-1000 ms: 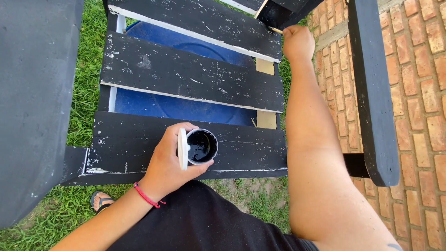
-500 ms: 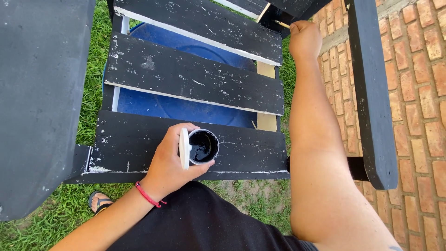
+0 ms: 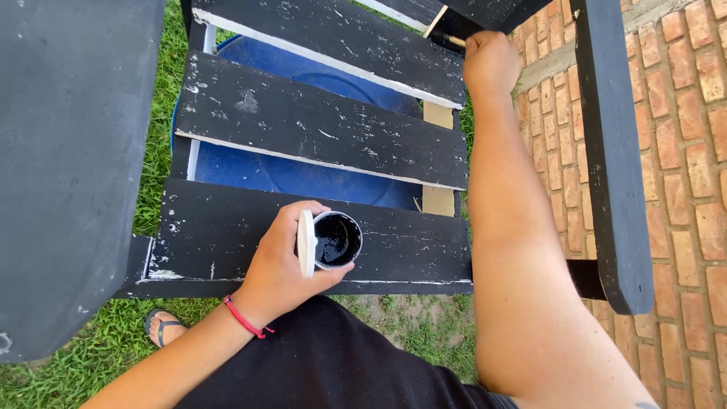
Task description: Painting a wooden chair with black paint using a paintbrush in an outdoor area.
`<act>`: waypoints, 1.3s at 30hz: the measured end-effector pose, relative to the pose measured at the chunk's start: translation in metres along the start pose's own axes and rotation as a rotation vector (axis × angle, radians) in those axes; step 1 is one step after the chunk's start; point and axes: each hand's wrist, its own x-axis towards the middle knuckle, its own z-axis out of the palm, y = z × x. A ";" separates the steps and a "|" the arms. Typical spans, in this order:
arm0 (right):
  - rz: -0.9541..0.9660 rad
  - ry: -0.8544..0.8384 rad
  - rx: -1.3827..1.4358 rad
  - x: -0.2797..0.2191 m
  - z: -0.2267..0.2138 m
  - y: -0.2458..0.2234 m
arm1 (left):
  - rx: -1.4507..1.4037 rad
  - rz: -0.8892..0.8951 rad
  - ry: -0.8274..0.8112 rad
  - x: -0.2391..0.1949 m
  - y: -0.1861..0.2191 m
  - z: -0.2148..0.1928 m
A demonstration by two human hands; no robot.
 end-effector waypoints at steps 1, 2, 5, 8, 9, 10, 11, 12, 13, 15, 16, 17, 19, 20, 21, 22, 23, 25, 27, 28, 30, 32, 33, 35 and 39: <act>0.090 -0.072 -0.052 -0.004 -0.004 -0.001 | -0.004 0.019 0.005 0.000 0.000 0.000; 0.172 -0.142 -0.097 -0.004 -0.006 -0.006 | -0.002 0.040 0.018 0.001 0.001 -0.001; -0.008 0.002 -0.088 -0.009 0.007 0.027 | 0.018 0.062 0.047 -0.001 -0.002 0.001; 0.306 0.005 0.312 -0.046 -0.035 -0.023 | 0.037 0.047 0.028 0.000 -0.007 0.005; 0.311 0.004 0.321 -0.060 -0.045 -0.039 | 0.047 0.045 0.026 -0.001 -0.006 0.005; 0.357 0.052 0.516 -0.073 -0.056 -0.056 | 0.076 0.049 0.022 -0.001 -0.006 0.005; 0.402 0.100 0.711 -0.087 -0.068 -0.071 | 0.105 0.053 0.019 -0.001 -0.005 0.006; 0.410 0.109 0.722 -0.099 -0.075 -0.080 | 0.118 0.059 0.012 -0.001 -0.002 0.005; 0.452 0.123 0.879 -0.112 -0.082 -0.089 | 0.159 0.040 0.013 0.000 0.001 0.005; 0.504 0.165 1.042 -0.142 -0.104 -0.102 | 0.211 0.042 -0.005 0.001 0.003 0.008; 0.411 0.230 1.175 -0.161 -0.115 -0.109 | 0.223 0.107 0.000 0.000 0.003 0.009; 0.311 0.298 1.302 -0.179 -0.127 -0.117 | 0.233 0.172 0.004 -0.001 0.002 0.010; 0.258 0.301 1.317 -0.214 -0.136 -0.112 | 0.292 0.174 -0.011 -0.003 0.004 0.014; 0.194 0.291 1.322 -0.232 -0.140 -0.109 | 0.339 0.172 -0.013 -0.004 0.005 0.016; 0.201 0.307 1.327 -0.251 -0.144 -0.102 | 0.348 0.181 -0.024 -0.005 0.007 0.020; 0.166 0.333 1.391 -0.270 -0.147 -0.096 | 0.401 0.177 -0.050 -0.005 0.009 0.023; 0.129 0.359 1.455 -0.288 -0.150 -0.090 | 0.455 0.174 -0.075 -0.005 0.012 0.027; 0.121 0.406 1.476 -0.318 -0.158 -0.078 | 0.463 0.171 -0.097 0.002 0.021 0.036; 0.111 0.456 1.498 -0.344 -0.173 -0.075 | 0.472 0.169 -0.117 0.016 0.030 0.045; 0.111 0.416 1.464 -0.355 -0.184 -0.076 | 0.514 0.107 -0.149 0.028 0.036 0.049; 0.109 0.393 1.433 -0.375 -0.198 -0.075 | 0.566 0.057 -0.182 0.054 0.048 0.057; 0.088 0.400 1.461 -0.394 -0.201 -0.071 | 0.505 -0.024 -0.106 0.080 0.058 0.065; 0.088 0.411 1.466 -0.402 -0.203 -0.072 | 0.514 -0.016 -0.107 0.092 0.058 0.071; 0.072 0.466 1.435 -0.417 -0.206 -0.074 | 0.548 -0.034 -0.042 0.116 0.058 0.082; 0.025 0.509 1.458 -0.441 -0.208 -0.084 | 0.590 -0.027 -0.073 0.134 0.052 0.099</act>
